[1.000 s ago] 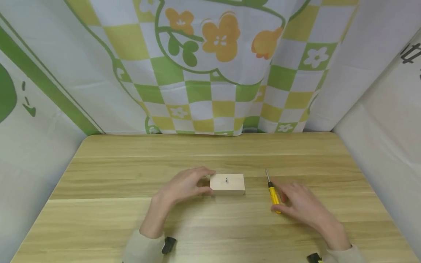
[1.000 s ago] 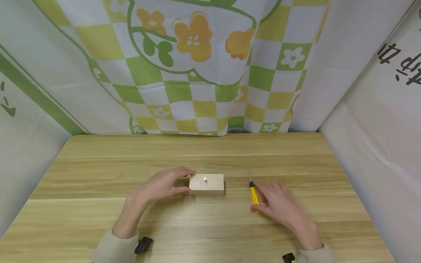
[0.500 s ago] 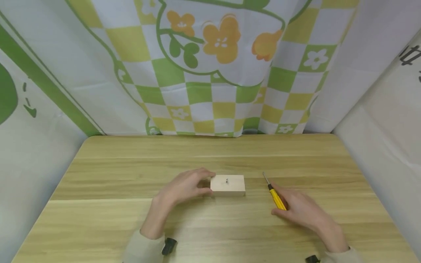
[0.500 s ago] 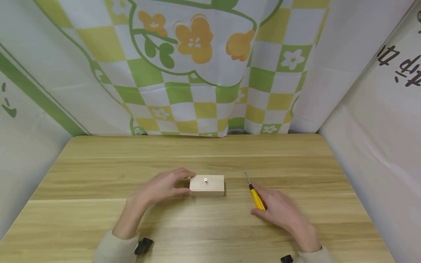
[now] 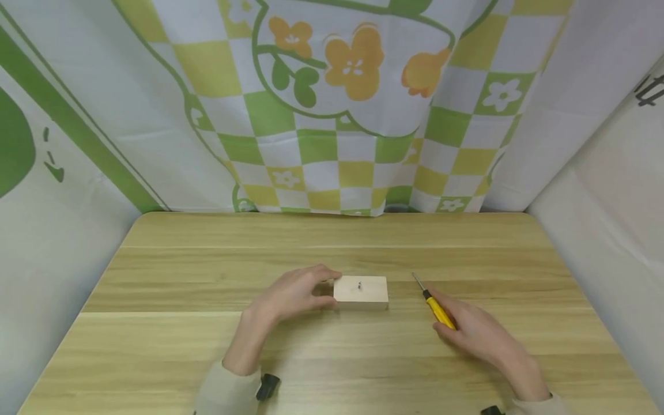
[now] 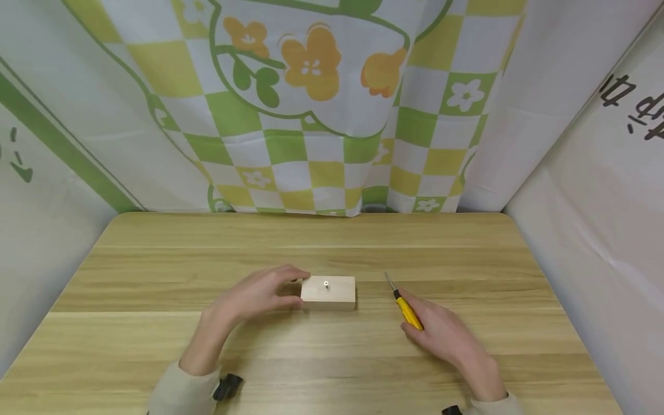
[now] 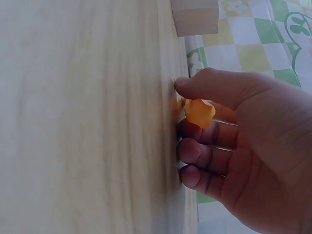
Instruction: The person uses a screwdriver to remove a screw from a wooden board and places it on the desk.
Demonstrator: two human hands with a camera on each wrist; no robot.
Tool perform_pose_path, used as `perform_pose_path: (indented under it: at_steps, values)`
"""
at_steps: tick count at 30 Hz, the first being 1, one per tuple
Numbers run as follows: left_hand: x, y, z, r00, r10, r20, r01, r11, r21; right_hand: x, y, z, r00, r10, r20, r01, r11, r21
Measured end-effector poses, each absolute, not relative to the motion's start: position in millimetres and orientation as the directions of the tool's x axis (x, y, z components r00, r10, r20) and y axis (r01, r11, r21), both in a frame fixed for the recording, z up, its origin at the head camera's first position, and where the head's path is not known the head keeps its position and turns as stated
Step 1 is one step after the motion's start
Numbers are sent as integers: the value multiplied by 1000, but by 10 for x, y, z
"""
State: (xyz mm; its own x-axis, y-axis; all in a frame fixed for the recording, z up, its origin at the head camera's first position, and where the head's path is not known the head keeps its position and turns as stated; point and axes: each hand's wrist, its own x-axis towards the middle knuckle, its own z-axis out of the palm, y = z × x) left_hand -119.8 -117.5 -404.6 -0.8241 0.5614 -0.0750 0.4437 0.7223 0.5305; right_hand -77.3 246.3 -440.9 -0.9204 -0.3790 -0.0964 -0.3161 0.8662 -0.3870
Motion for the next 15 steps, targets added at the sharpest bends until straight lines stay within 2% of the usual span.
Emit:
perform_pose_path:
  at_steps: [9, 15]
  values:
    - [-1208, -1172, -4046, -825, 560, -80, 443, 727, 524, -761, 2485, -4411, -938, -348, -4, -316, 855, -411]
    - [-1208, -1169, -4046, -825, 558, -89, 436, 728, 529, -767, 2496, -4385, -958, -280, 66, -280, 859, -428]
